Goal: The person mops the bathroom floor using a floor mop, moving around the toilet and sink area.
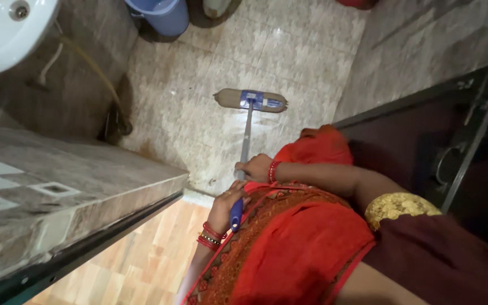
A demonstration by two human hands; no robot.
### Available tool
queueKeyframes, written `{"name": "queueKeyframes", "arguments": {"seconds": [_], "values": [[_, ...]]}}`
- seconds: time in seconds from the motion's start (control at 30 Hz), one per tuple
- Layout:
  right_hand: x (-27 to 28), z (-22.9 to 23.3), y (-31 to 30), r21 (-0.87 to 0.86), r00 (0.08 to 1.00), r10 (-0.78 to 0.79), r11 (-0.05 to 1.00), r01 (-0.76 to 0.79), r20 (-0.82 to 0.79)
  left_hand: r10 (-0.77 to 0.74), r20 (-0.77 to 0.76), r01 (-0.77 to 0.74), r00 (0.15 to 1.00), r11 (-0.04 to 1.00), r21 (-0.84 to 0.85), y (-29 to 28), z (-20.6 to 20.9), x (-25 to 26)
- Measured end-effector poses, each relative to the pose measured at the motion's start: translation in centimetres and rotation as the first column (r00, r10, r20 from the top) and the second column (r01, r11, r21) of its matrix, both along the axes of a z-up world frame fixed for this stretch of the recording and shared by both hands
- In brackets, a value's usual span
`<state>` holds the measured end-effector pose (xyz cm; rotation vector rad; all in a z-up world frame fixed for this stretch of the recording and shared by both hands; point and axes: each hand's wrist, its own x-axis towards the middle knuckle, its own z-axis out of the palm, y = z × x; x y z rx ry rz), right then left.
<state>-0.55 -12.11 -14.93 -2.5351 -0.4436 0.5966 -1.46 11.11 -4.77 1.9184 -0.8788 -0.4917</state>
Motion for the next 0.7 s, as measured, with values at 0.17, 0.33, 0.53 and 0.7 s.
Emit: {"name": "queueKeyframes", "arguments": {"seconds": [0.17, 0.33, 0.53, 0.7], "values": [[1.1, -2.9, -3.8, -0.012, 0.991, -0.13, 0.991, 0.13, -0.043, -0.071, 0.089, 0.067, 0.994, 0.997, 0.041, -4.1, -3.8, 1.5], [4.7, -6.0, -8.8, -0.087, 0.958, -0.275, 0.955, 0.282, 0.088, -0.031, 0.063, 0.034, 0.997, 0.999, -0.036, -11.1, -7.6, 5.1], [10.8, -5.0, -18.9, -0.323, 0.856, -0.496, 0.842, 0.433, -0.146, -0.152, 0.125, 0.16, 0.981, 0.985, -0.058, -24.2, -12.1, 12.1], [11.5, -4.0, -25.4, -0.209, 0.828, -0.557, 0.82, 0.533, -0.07, -0.274, 0.254, 0.252, 0.928, 0.961, 0.115, -32.9, -12.8, 13.3]]}}
